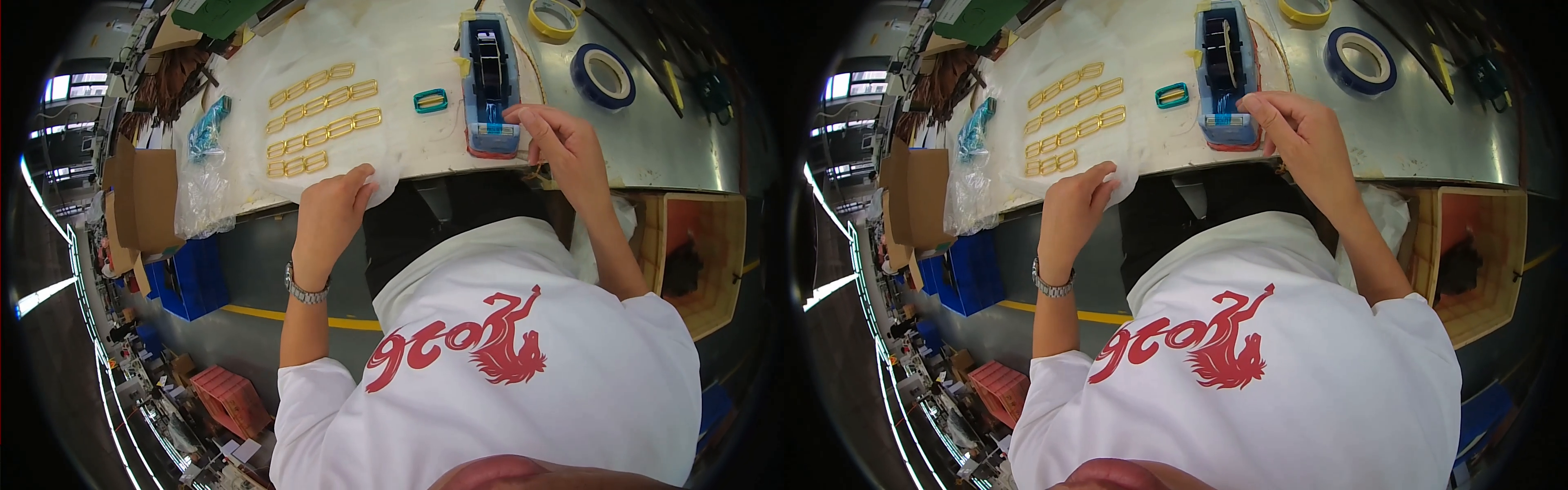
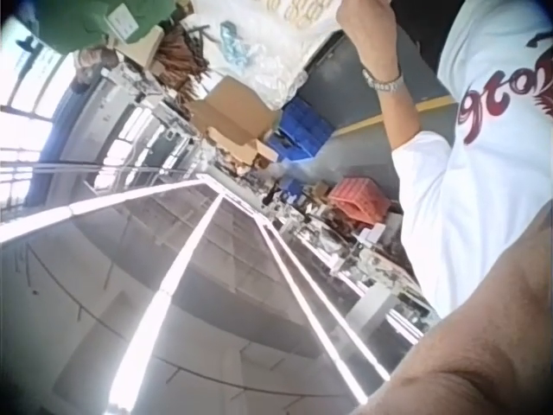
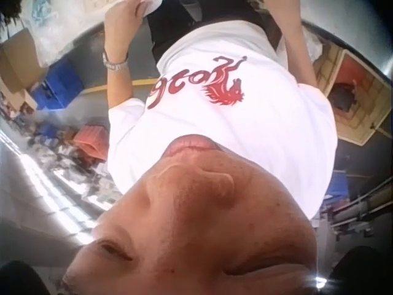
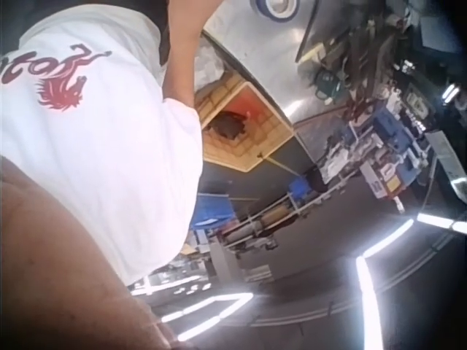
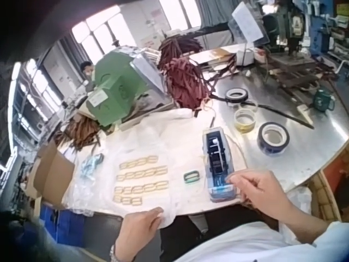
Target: Wrapping gold-colored metal buckles with blue protective tape at a workbench.
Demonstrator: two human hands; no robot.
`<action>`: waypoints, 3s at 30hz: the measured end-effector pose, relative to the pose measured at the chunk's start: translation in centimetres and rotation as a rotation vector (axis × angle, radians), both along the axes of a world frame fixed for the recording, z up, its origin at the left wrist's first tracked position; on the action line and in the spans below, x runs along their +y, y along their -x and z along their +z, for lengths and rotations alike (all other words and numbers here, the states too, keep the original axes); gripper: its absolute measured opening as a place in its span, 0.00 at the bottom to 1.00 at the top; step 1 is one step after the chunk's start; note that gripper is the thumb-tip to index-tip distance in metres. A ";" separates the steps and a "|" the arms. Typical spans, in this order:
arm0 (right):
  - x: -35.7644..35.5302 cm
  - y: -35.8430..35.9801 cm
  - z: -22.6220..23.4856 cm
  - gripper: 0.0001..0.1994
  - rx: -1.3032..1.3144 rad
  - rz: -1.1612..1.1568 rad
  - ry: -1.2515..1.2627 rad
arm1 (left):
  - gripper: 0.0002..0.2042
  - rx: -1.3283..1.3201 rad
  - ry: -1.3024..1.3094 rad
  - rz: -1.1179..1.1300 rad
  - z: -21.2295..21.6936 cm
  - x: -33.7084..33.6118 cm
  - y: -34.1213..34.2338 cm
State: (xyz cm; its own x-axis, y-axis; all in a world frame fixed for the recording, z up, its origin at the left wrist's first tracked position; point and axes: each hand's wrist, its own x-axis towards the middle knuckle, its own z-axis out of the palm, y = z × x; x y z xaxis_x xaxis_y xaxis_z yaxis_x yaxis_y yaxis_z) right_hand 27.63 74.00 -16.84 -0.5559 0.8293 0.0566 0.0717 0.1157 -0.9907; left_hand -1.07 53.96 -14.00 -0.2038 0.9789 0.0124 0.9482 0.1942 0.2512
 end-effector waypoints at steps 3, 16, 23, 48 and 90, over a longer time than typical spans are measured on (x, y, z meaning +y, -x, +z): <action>0.4 0.5 0.1 0.17 -0.047 0.022 0.042 | 0.06 -0.188 -0.118 0.216 1.3 1.4 0.4; 1.1 1.9 -1.0 0.12 0.007 0.003 0.260 | 0.05 0.075 -0.189 0.368 -2.8 -1.5 5.6; 0.9 1.9 -0.8 0.12 -0.014 0.002 0.265 | 0.06 0.101 -0.160 0.491 -2.3 -0.6 5.8; 0.5 2.1 -0.3 0.12 0.064 0.017 0.355 | 0.05 0.294 -0.203 0.158 -2.9 -1.3 6.1; -6.9 -2.5 2.0 0.11 0.124 0.159 0.538 | 0.08 -1.400 0.188 0.149 3.8 6.7 -9.6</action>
State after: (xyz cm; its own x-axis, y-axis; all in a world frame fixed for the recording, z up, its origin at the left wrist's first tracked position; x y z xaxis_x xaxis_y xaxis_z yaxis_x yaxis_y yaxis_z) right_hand 30.11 67.13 -14.85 -0.6920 0.6665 -0.2773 -0.0261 -0.4069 -0.9131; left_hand 8.55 60.66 -10.23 -0.0387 0.9118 -0.4088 -0.0901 0.4043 0.9102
